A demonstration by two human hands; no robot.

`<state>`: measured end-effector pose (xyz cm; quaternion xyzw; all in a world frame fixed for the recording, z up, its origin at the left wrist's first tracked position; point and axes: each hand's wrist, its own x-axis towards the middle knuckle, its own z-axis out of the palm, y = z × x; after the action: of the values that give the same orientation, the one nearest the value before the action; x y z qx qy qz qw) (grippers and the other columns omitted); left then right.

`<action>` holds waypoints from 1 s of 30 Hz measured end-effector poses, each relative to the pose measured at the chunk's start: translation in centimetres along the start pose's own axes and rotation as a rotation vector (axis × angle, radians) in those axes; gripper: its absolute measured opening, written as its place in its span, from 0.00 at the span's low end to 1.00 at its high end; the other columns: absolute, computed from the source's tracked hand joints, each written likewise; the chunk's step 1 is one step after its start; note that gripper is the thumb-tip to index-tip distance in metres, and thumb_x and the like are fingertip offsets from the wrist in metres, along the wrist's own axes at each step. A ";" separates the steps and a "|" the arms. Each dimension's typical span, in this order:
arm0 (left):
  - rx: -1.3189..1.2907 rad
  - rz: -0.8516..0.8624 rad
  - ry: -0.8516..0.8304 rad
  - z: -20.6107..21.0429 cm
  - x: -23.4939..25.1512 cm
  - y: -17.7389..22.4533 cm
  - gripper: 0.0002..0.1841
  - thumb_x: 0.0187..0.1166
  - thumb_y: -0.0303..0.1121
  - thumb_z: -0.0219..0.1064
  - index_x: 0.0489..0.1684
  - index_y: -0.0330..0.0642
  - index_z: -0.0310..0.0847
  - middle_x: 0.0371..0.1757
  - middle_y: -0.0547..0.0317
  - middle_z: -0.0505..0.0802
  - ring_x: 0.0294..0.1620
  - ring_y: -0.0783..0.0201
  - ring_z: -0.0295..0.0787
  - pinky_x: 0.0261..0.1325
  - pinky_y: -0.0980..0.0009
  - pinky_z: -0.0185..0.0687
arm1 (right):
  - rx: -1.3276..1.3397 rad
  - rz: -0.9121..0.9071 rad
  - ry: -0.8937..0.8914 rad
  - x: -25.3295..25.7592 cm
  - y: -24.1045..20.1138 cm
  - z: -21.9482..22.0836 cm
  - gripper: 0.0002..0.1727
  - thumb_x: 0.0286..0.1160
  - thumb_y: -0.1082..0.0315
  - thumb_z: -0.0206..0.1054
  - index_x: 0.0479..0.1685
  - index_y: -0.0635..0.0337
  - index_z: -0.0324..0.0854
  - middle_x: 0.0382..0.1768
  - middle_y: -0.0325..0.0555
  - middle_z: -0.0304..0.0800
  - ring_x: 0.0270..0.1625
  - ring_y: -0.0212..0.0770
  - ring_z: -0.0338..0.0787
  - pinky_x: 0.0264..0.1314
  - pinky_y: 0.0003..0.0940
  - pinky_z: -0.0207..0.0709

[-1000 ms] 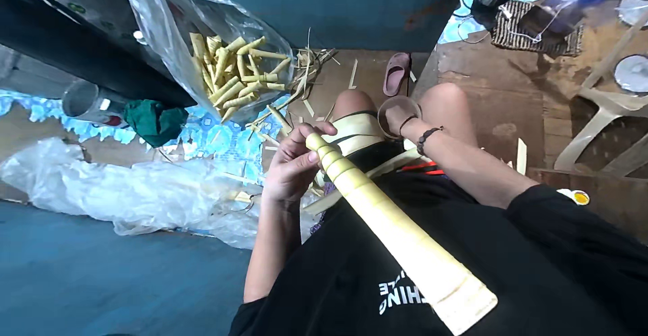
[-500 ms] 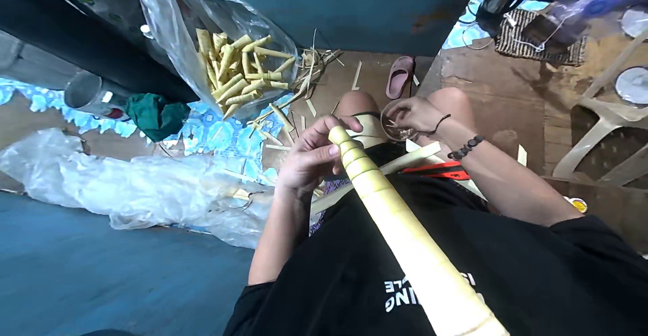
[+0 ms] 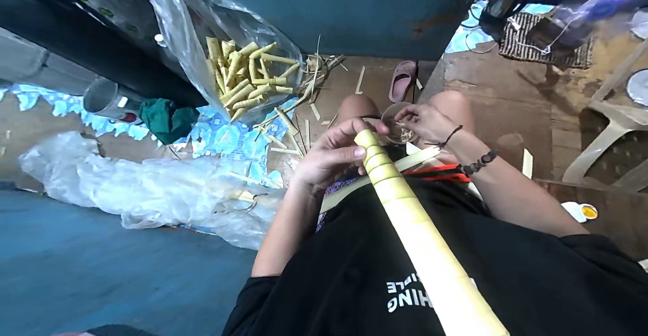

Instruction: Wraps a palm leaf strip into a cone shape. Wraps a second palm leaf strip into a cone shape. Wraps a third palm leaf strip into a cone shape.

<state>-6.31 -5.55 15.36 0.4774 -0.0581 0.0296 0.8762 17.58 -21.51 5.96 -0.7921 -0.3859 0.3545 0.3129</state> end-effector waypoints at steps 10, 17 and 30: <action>-0.041 -0.037 -0.021 1.1 0.9 -0.5 0.07 0.75 0.36 0.74 0.45 0.52 0.86 0.53 0.58 0.93 0.40 0.71 0.92 0.36 0.77 0.87 | -0.252 -0.271 0.135 -2.5 -2.5 -1.0 0.07 0.79 0.75 0.68 0.47 0.59 0.91 0.58 0.59 0.87 0.56 0.60 0.89 0.60 0.63 0.81; -0.064 -0.059 -0.055 1.4 1.3 -0.9 0.09 0.73 0.35 0.77 0.46 0.48 0.87 0.43 0.59 0.93 0.41 0.69 0.91 0.42 0.74 0.88 | 0.637 -0.650 0.225 -10.7 -9.1 -2.2 0.08 0.73 0.72 0.75 0.48 0.53 0.88 0.38 0.35 0.94 0.34 0.29 0.93 0.37 0.23 0.90; 0.067 -0.013 -0.098 2.8 1.2 0.0 0.09 0.82 0.26 0.62 0.50 0.54 0.76 0.46 0.68 0.89 0.47 0.76 0.86 0.49 0.77 0.82 | 0.377 -0.827 0.310 -11.4 -11.7 -0.9 0.02 0.74 0.71 0.71 0.40 0.60 0.86 0.46 0.35 0.88 0.47 0.26 0.88 0.48 0.20 0.87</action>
<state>-5.34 -7.89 16.98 0.5079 -0.0971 0.0025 0.8559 8.64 -25.29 19.06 -0.5452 -0.5463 0.1419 0.6199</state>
